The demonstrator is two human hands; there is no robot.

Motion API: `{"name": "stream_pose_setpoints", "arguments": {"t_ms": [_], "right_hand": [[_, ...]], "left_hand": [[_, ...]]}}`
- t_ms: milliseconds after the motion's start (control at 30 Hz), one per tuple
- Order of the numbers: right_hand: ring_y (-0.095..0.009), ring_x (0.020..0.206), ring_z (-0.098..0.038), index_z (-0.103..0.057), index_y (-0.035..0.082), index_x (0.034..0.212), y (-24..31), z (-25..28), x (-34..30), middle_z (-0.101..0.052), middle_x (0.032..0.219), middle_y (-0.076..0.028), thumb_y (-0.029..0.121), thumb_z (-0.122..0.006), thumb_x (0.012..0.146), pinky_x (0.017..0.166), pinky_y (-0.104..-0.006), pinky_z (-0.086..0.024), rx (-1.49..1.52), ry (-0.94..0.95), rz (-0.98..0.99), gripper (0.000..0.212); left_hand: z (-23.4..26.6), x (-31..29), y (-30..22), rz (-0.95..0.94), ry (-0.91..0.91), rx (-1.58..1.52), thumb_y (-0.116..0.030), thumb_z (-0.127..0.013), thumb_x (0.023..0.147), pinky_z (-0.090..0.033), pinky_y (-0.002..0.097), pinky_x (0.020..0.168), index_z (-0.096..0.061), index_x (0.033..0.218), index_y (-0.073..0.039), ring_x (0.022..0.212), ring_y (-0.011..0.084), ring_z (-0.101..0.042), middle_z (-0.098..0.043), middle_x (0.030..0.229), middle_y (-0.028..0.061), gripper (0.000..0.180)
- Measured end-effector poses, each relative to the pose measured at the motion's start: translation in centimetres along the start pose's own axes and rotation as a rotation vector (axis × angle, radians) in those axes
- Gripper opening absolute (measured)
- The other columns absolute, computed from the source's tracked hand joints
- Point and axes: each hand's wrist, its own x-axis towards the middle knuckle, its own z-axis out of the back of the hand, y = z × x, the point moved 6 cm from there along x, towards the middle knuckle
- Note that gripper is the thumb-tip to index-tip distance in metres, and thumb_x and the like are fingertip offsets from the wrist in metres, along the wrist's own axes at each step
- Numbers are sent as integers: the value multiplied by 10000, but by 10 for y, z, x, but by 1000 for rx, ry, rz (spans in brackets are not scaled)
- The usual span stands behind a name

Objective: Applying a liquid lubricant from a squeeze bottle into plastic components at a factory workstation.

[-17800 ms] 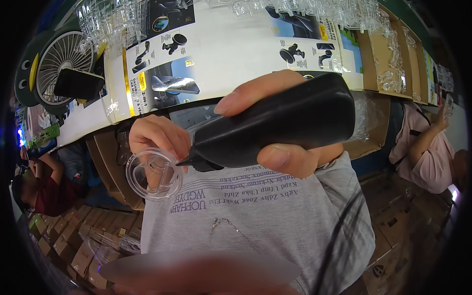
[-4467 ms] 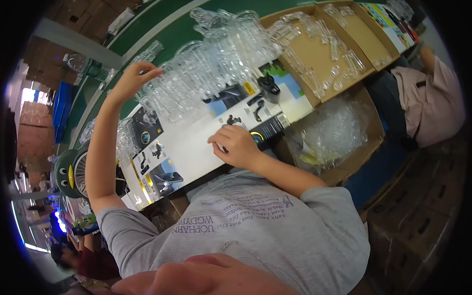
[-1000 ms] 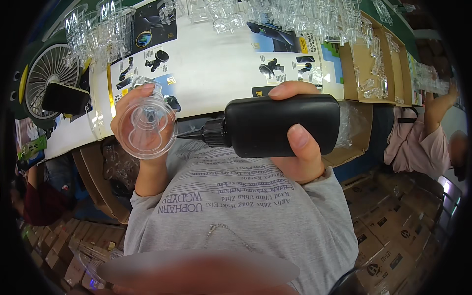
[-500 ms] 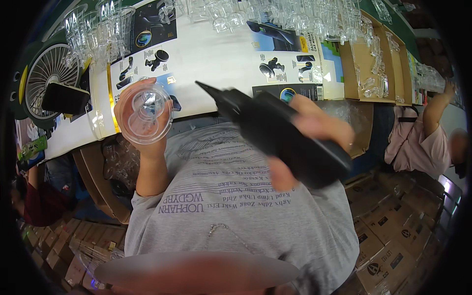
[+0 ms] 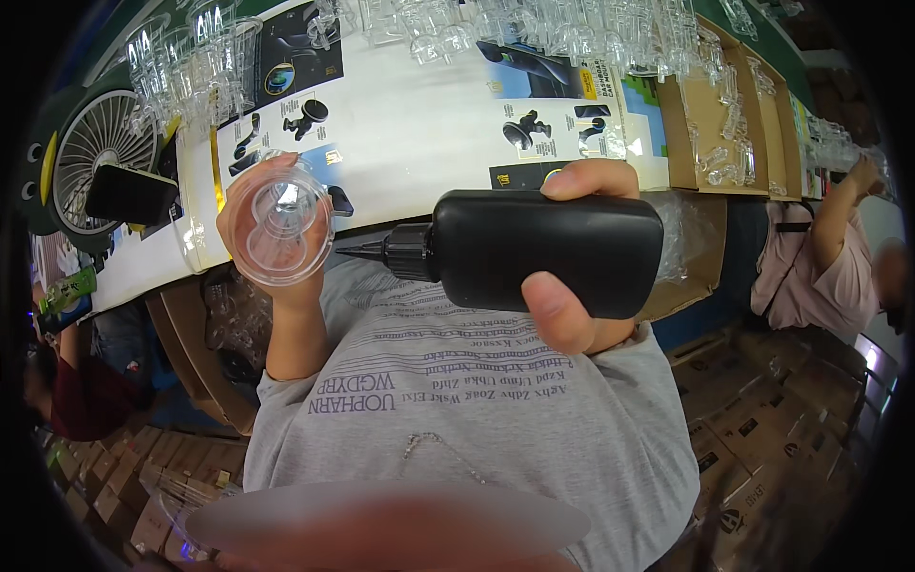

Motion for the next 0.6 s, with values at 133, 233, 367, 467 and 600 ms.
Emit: {"name": "stream_pose_setpoints", "arguments": {"t_ms": [133, 233, 367, 467, 600], "right_hand": [[-279, 829, -600, -366, 47, 1080, -4, -4, 2, -525, 938, -247, 259, -646, 675, 723, -352, -533, 52, -81, -29, 536], [-257, 828, -602, -367, 30, 1090, -10, -7, 4, -526, 946, -227, 297, -614, 702, 705, -325, -532, 126, -105, -15, 532], [-247, 815, -605, -369, 15, 1095, -10, -10, 5, -530, 937, -210, 301, -588, 722, 693, -314, -527, 103, -121, -56, 518], [-246, 816, -605, -368, 17, 1101, -8, -13, 5, -531, 935, -205, 293, -584, 727, 703, -315, -526, 108, -118, -99, 512], [-244, 836, -602, -368, 21, 1110, -9, -13, 5, -529, 946, -202, 280, -581, 732, 724, -318, -525, 107, -113, -100, 506]], "left_hand": [[0, 3, -4, -33, 14, 12, -43, -723, 660, -473, 333, 784, -437, 1107, -13, 930, 251, -556, -539, 1046, 166, 532], [0, 1, -3, -32, 33, 21, -65, -721, 673, -474, 338, 781, -433, 1107, -14, 926, 258, -557, -538, 1043, 170, 523], [0, 1, -3, -25, 30, 6, -84, -719, 685, -477, 344, 779, -429, 1100, -13, 919, 264, -559, -535, 1039, 175, 511], [1, 3, -5, -16, 52, 17, -85, -720, 686, -481, 346, 775, -425, 1099, -12, 917, 266, -559, -533, 1038, 175, 512], [0, 2, -5, 12, 43, 16, -87, -727, 678, -484, 344, 771, -443, 1078, -11, 910, 267, -563, -537, 1027, 171, 496]]}}
